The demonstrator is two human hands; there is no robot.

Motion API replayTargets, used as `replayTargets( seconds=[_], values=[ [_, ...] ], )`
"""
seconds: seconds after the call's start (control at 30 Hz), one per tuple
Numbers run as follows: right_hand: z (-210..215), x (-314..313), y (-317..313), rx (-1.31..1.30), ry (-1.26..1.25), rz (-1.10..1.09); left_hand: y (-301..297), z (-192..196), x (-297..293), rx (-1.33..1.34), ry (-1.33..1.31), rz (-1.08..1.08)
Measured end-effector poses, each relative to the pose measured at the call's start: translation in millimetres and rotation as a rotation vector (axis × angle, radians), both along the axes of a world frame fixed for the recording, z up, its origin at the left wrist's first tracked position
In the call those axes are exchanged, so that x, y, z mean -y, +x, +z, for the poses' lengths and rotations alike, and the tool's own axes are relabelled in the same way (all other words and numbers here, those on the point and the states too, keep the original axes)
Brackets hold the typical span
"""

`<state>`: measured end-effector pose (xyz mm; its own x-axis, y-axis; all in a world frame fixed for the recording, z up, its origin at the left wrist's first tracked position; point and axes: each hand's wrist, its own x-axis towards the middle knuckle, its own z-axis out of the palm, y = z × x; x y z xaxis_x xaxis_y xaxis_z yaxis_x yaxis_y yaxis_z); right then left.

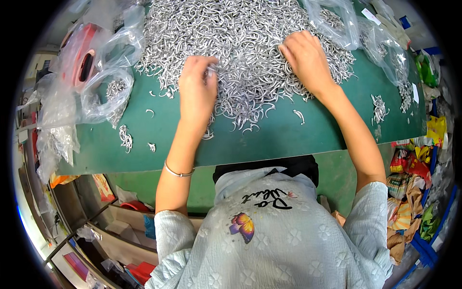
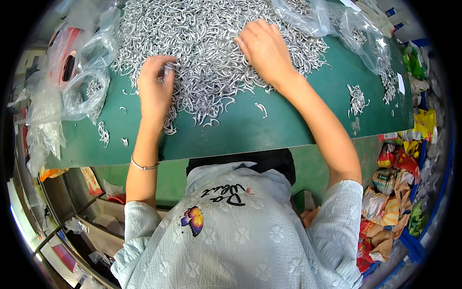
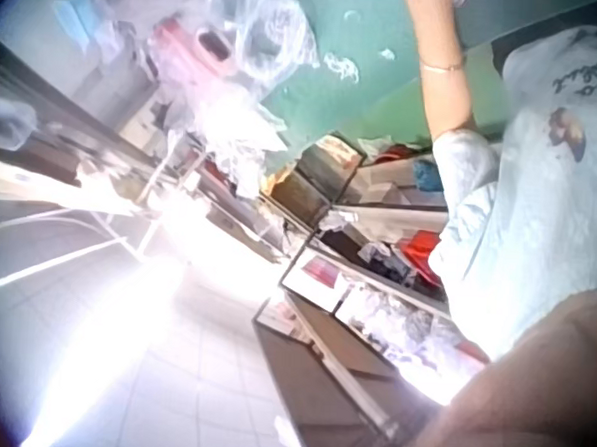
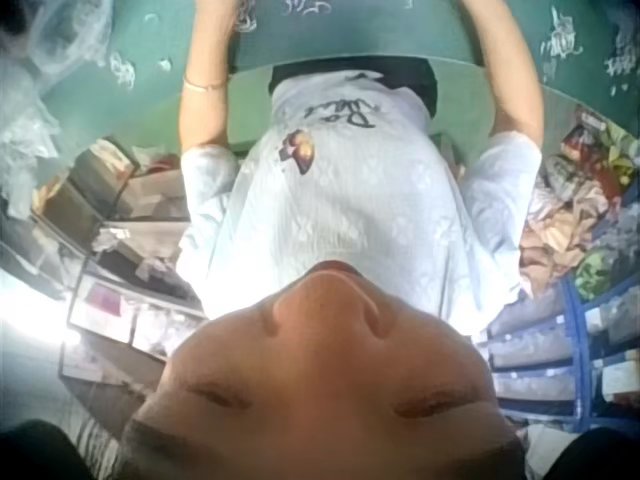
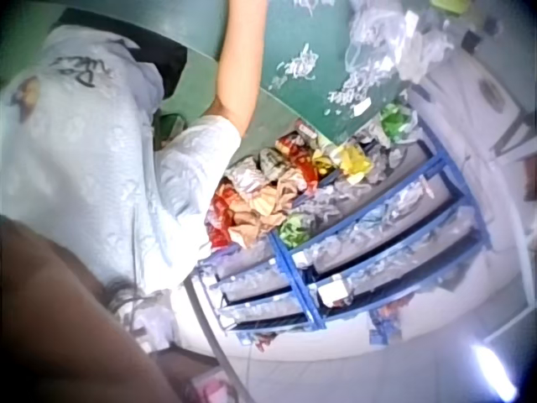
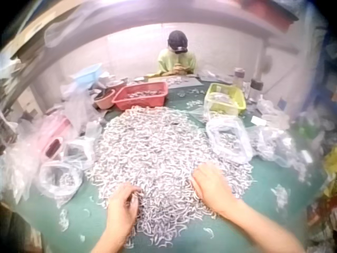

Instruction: The person sorts through a large pile of small crescent-shaped metal parts by hand, picking up individual pieces and grouping them together on the green tabletop.

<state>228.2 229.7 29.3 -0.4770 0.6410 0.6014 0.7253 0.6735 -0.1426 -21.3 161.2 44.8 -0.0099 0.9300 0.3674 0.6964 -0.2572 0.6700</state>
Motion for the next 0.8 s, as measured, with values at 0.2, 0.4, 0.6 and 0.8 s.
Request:
replayTargets(
  seconds=[0.2,0.4,0.6,0.8],
  values=[
    [18.8,31.0,-6.2,-0.137,-0.262,0.116,-7.4,1.0,25.1,-0.2,0.147,0.034],
    [9.2,90.3,-27.6,0.122,-0.371,0.218,34.3,-6.5,72.4,-0.403,-0.079,-0.172],
    [0.1,112.4,14.0,0.086,-0.362,0.246,15.9,-8.9,85.4,-0.352,-0.095,-0.15],
    [-4.5,131.9,21.1,-0.394,-0.498,-0.061,4.5,-16.5,87.5,-0.274,0.004,-0.01]
  ],
)
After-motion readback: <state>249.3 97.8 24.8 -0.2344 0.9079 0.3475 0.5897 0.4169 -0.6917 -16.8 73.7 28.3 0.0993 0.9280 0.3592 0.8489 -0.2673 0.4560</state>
